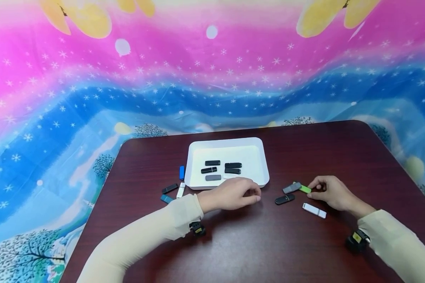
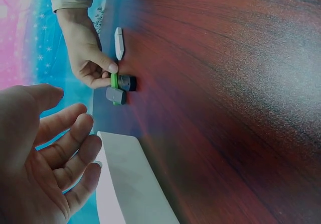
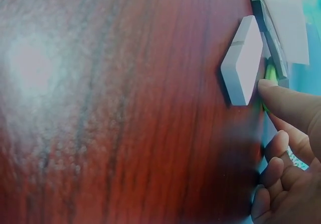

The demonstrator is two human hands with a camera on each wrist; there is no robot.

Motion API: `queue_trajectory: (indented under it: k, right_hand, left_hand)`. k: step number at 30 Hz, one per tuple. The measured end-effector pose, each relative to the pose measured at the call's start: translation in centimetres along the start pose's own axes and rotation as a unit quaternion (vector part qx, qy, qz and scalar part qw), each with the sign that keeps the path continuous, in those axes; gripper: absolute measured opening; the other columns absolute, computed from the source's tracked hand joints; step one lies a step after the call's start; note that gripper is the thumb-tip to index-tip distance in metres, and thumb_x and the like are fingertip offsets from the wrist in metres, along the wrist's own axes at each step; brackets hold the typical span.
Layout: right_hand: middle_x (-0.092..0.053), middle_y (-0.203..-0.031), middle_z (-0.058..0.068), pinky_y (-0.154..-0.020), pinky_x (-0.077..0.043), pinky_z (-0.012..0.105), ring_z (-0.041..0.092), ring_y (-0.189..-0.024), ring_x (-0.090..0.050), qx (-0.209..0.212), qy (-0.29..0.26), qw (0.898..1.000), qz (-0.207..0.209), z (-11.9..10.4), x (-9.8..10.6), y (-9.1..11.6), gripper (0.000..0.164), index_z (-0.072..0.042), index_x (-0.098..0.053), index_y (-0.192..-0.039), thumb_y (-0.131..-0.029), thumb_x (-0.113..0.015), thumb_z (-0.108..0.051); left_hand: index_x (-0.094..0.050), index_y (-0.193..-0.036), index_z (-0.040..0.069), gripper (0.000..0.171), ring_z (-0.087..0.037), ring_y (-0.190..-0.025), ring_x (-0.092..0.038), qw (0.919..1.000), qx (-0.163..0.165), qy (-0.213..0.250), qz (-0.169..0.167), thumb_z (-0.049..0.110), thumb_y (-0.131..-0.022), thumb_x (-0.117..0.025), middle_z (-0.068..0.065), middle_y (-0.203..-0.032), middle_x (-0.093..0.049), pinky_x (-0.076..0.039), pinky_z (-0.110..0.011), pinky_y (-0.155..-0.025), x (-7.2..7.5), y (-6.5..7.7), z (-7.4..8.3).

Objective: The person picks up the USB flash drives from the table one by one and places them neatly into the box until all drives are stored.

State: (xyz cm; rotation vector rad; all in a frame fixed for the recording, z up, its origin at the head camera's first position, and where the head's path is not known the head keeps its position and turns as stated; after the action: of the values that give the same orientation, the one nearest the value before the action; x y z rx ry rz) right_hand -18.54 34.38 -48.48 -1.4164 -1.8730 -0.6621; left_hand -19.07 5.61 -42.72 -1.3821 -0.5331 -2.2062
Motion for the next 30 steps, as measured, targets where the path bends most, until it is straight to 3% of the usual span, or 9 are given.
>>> queue_trajectory:
  k: [21,30]
  right_hand:
    - [-0.044,-0.074,-0.001,-0.056,-0.029,0.026,0.007,-0.062,-0.034,-0.006,0.006,1.000,0.003,0.1,1.1,-0.1,0.010,-0.005,-0.072,-0.094,-0.085,-0.077,-0.003]
    - [-0.043,-0.074,-0.001,-0.050,-0.029,0.028,0.008,-0.058,-0.032,-0.005,0.009,1.000,0.023,-0.4,2.6,-0.4,0.011,-0.004,-0.072,-0.095,-0.086,-0.077,-0.002]
  left_hand:
    - [-0.073,-0.112,0.024,0.020,0.001,-0.081,-0.055,1.0000,0.007,-0.002,-0.004,0.034,-0.102,-0.059,0.017,-0.087,-0.064,-0.042,-0.012,-0.074,0.0,0.0,-0.1]
    - [-0.073,-0.112,0.022,0.020,0.000,-0.081,-0.055,1.0000,0.005,0.005,-0.002,0.032,-0.102,-0.059,0.015,-0.089,-0.065,-0.042,-0.012,-0.074,0.2,0.0,-0.1]
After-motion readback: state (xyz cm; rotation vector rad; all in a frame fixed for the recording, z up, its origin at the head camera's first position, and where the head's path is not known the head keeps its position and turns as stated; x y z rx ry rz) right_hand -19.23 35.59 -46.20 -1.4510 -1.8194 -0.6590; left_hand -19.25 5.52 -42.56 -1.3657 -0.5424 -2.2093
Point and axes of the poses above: each hand's wrist, its own y-axis away from the middle knuckle, its own x-axis out of the back of the hand, z = x × y, the point moved 5 cm from there along -y, towards the middle knuckle
